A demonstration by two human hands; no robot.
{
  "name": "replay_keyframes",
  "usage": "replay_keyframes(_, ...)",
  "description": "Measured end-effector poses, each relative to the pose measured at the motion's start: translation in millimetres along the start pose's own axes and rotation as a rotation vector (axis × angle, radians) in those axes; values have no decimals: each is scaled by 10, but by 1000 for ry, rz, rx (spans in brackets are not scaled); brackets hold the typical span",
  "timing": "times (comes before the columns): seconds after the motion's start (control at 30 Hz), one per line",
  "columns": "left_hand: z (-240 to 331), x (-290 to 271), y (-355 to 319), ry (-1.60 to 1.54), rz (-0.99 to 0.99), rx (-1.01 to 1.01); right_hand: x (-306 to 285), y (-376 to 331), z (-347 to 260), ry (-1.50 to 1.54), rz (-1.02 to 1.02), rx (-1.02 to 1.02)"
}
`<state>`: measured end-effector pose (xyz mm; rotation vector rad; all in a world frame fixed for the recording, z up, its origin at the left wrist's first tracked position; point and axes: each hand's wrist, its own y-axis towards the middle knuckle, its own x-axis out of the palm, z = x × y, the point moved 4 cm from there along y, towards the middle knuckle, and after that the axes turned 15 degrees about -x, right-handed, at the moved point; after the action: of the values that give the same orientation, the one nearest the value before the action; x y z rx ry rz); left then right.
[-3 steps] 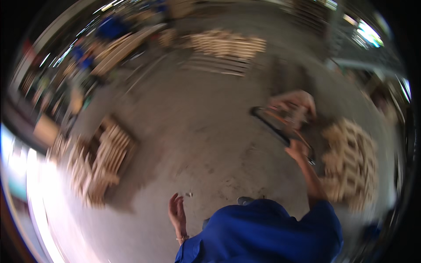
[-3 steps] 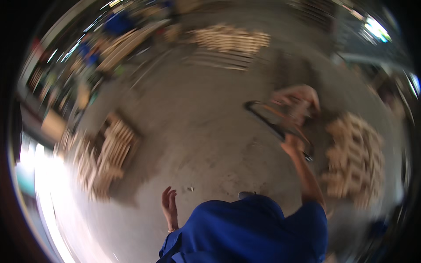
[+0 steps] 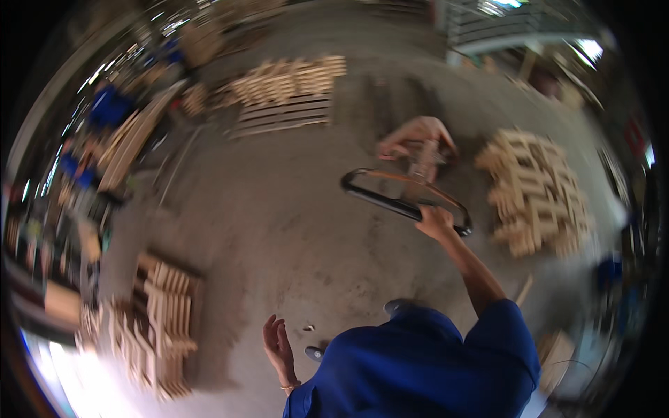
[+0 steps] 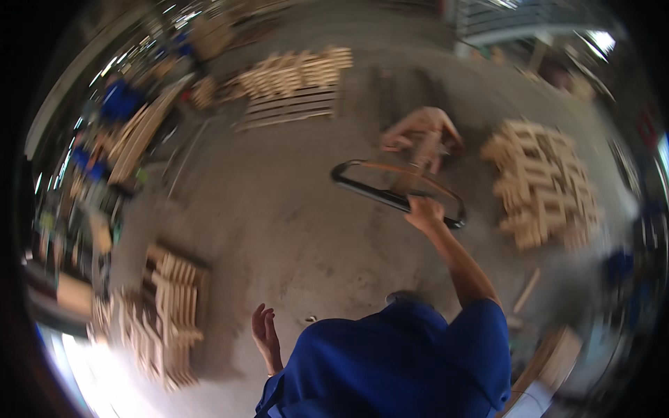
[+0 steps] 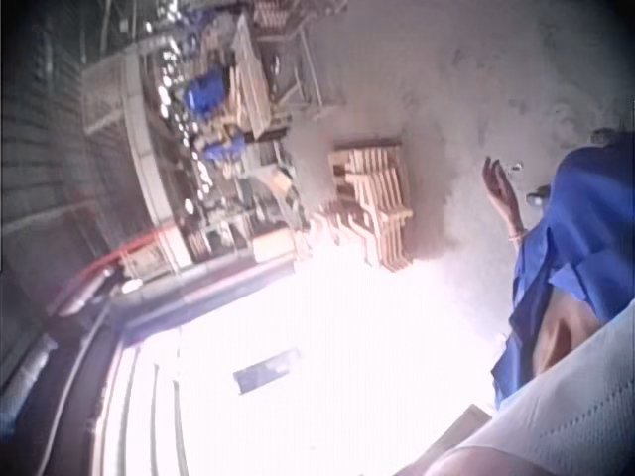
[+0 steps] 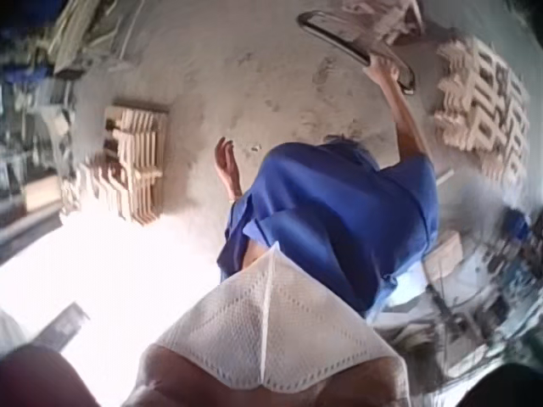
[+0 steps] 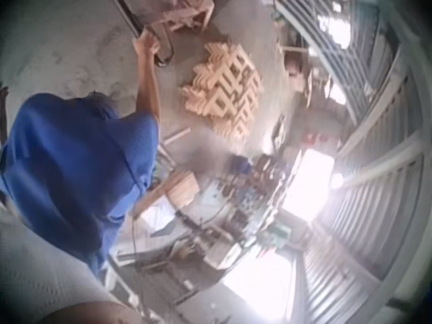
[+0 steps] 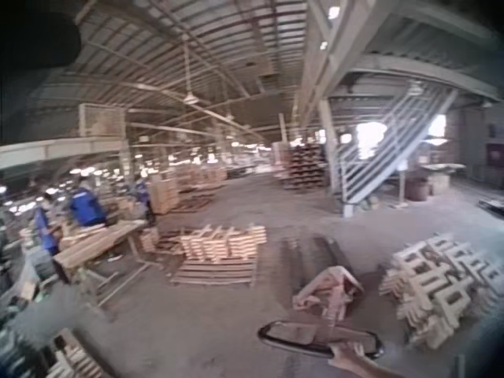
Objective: The person uses a manual pallet jack to move a pallet loaded with wooden frames across a workshop floor. They then repeatedly pick up wooden frames from a nearby pile and place them onto the pallet, stacking them in layers.
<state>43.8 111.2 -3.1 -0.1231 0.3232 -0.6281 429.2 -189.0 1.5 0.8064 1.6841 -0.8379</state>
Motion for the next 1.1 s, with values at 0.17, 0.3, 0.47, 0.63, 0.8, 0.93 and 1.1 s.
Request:
replay_keyframes(0.17, 546, -193, 788, 329, -375, 232, 79, -512, -991, 31, 147, 68)
replay_keyframes(0.3, 785, -429, 1105, 468, -577, 558, 185, -899, -2026, -24, 121, 78)
replay_keyframes(0.47, 1263, -416, 958, 621, -451, 913, 453, -1810, -2808, 54, 289, 112)
replay_keyframes(0.63, 880, -902, 1050, 737, -578, 1146, 442, -2992, -3599, -22, 471, 156)
replay_keyframes(0.8, 426, -1880, 296, 758, -576, 1208, 770, -4372, -4154, -40, 641, 142)
replay_keyframes(0.93, 58, -2757, -451, 774, -547, 1151, 951, -5323, -4606, -10, 673, 46)
replay_keyframes(1.1, -188, -3894, -1304, 745, -496, 1142, 933, -6492, -5203, 43, 579, -4)
